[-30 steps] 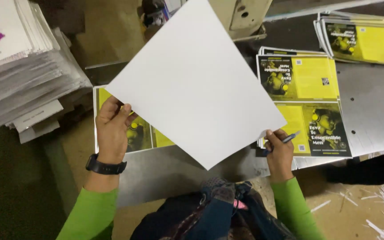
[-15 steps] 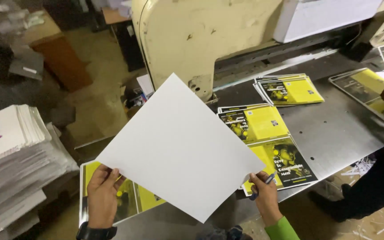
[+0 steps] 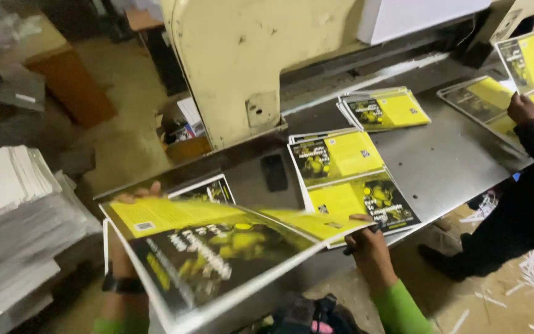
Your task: Marking printed sheets with a pen and organizing them into stacks on a production table.
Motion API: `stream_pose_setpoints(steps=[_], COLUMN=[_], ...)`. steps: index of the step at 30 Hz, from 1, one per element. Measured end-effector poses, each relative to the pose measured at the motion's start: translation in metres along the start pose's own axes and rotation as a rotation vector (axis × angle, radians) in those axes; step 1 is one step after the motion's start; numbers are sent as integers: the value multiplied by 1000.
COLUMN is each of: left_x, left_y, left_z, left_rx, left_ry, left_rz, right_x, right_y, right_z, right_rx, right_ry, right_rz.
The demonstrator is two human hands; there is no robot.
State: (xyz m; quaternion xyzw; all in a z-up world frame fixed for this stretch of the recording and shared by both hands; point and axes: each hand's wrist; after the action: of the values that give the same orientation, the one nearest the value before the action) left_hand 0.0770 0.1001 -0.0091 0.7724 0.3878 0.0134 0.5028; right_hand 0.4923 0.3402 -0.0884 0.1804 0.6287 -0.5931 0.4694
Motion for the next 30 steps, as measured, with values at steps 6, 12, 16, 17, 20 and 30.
stream_pose_setpoints(steps=[6, 12, 16, 17, 20, 30], left_x=[11, 22, 36, 42, 45, 28], left_y=[-10, -11, 10, 18, 76, 56], left_z=[-36, -47, -13, -2, 18, 52], left_rx=[45, 323, 77, 29, -137, -470], left_ry=[-442, -885, -90, 187, 702, 608], left_rz=[1227, 2668, 3021, 3042, 2683, 2309], right_x=[-25, -12, 5, 9, 3, -19], right_y=[-32, -3, 26, 36, 42, 39], right_z=[34, 23, 16, 15, 24, 36], right_rx=[-71, -142, 13, 59, 102, 203], right_ry=[-80, -68, 0, 23, 58, 54], right_rz=[36, 492, 640, 630, 619, 565])
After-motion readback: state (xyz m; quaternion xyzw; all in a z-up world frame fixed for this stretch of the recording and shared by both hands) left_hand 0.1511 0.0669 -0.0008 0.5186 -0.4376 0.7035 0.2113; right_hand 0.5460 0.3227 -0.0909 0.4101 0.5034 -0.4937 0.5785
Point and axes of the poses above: each hand's wrist, its own z-axis away from the middle knuckle, its own y-axis out of the back of the hand, x = y × z, and after that the axes turned 5 degrees about z, right-handed
